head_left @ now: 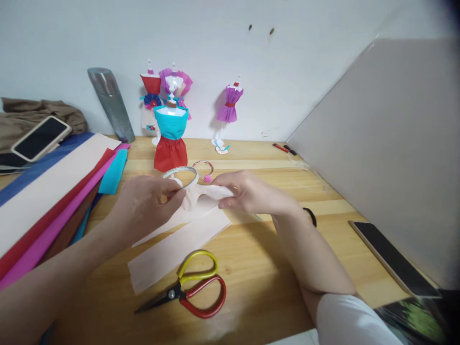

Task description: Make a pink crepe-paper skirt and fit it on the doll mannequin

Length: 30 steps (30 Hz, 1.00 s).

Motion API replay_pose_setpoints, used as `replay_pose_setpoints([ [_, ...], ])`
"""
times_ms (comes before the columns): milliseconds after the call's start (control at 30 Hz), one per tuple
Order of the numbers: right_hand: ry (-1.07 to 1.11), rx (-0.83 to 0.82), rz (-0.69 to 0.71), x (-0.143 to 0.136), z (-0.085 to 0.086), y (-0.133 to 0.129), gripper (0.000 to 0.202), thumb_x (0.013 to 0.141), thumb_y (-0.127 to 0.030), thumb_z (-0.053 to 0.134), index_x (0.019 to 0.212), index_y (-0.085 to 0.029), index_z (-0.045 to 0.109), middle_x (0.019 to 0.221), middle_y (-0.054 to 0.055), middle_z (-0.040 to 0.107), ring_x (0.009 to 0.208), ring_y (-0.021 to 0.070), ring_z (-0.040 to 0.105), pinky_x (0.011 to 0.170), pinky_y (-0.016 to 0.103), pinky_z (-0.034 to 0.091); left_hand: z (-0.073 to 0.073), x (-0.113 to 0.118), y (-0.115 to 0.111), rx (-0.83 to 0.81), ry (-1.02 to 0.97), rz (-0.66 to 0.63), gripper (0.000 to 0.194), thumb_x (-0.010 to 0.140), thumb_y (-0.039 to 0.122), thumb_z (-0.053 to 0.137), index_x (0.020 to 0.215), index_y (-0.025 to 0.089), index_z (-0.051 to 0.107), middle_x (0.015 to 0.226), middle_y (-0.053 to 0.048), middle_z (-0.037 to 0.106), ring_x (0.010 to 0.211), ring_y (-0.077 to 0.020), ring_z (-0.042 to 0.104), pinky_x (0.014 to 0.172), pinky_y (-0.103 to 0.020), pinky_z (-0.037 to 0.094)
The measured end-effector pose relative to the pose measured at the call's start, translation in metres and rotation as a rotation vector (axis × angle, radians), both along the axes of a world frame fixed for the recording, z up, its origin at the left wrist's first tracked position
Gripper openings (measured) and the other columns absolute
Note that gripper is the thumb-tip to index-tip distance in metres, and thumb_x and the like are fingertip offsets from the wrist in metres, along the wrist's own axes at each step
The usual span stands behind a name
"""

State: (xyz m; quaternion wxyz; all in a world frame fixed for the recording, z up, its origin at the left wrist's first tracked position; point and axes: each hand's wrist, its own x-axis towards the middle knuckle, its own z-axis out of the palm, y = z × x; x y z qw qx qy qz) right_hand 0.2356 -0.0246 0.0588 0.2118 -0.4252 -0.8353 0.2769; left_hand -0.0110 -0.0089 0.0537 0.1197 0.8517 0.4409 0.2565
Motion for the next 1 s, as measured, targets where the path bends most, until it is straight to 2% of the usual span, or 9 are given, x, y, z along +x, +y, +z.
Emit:
replay_pose_setpoints([
  [100,0.128,-0.034,0.018,-0.007,-0.002,-0.004,0.031,0.076,-0.027,0.074,0.105,-0.02,0.069,0.098,0.004,0.071,0.087,0.0191,0.062,0.077,0.03,0.046,0.002,0.001,-0.001,-0.006,0.031,-0.007,0.035,0.081,0.036,0.049,0.059,0.019,0.069,0.045,0.003,0.043,0.045,-0.0097,0.035,0.051,-0.027,0.023],
  [167,0.243,-0.059,-0.005,-0.013,-0.004,-0.006,0.025,0.08,-0.034,0.071,0.098,-0.017,0.068,0.092,0.004,0.07,0.081,0.0165,0.061,0.073,0.027,0.046,0.002,0.002,-0.002,-0.018,0.05,-0.016,0.035,0.081,0.035,0.048,0.059,0.018,0.069,0.046,0.002,0.046,0.046,-0.01,0.037,0.051,-0.027,0.024],
  [267,0.341,-0.085,-0.052,-0.02,-0.007,-0.008,0.013,0.085,-0.029,0.064,0.082,-0.016,0.066,0.078,0.001,0.065,0.071,0.0122,0.057,0.067,0.025,0.043,-0.001,0.001,-0.002,0.014,0.041,-0.029,0.035,0.082,0.036,0.048,0.06,0.018,0.069,0.045,0.002,0.045,0.045,-0.0099,0.037,0.051,-0.027,0.023],
  [333,0.359,-0.102,-0.056,-0.024,-0.009,-0.009,0.011,0.085,-0.024,0.063,0.078,-0.016,0.064,0.074,0.0,0.063,0.068,0.0109,0.054,0.065,0.024,0.041,-0.004,0.001,-0.002,0.045,0.029,-0.037,0.036,0.083,0.037,0.048,0.06,0.019,0.069,0.044,0.003,0.043,0.045,-0.0095,0.035,0.051,-0.027,0.022],
  [467,0.379,-0.102,-0.099,-0.028,-0.012,-0.01,0.011,0.086,-0.022,0.06,0.078,-0.016,0.062,0.069,-0.002,0.057,0.064,0.0095,0.05,0.061,0.023,0.038,-0.007,0.001,-0.002,0.04,0.043,-0.039,0.037,0.085,0.036,0.047,0.062,0.018,0.07,0.047,0.003,0.048,0.045,-0.0089,0.035,0.052,-0.027,0.023],
  [667,0.42,-0.084,-0.004,-0.029,-0.016,-0.009,0.009,0.085,-0.022,0.06,0.078,-0.015,0.061,0.071,-0.002,0.058,0.064,0.0091,0.049,0.064,0.023,0.04,-0.008,0.002,-0.002,0.05,0.045,-0.091,0.036,0.086,0.033,0.047,0.062,0.018,0.07,0.047,0.003,0.046,0.045,-0.0087,0.034,0.051,-0.027,0.022],
  [867,0.377,0.031,-0.075,-0.029,-0.017,-0.007,0.01,0.084,-0.021,0.062,0.075,-0.016,0.062,0.073,0.0,0.062,0.067,0.0102,0.054,0.066,0.024,0.042,-0.009,0.0,-0.002,0.079,0.002,-0.123,0.035,0.086,0.032,0.048,0.061,0.018,0.067,0.046,0.004,0.041,0.044,-0.0075,0.03,0.051,-0.027,0.022],
  [1000,0.375,0.083,-0.111,-0.03,-0.017,-0.007,0.014,0.084,-0.022,0.062,0.072,-0.016,0.06,0.071,0.0,0.061,0.067,0.0103,0.054,0.066,0.024,0.042,-0.008,0.0,-0.004,0.084,-0.007,-0.141,0.035,0.087,0.031,0.048,0.062,0.017,0.068,0.046,0.004,0.044,0.044,-0.0072,0.032,0.052,-0.027,0.022],
])
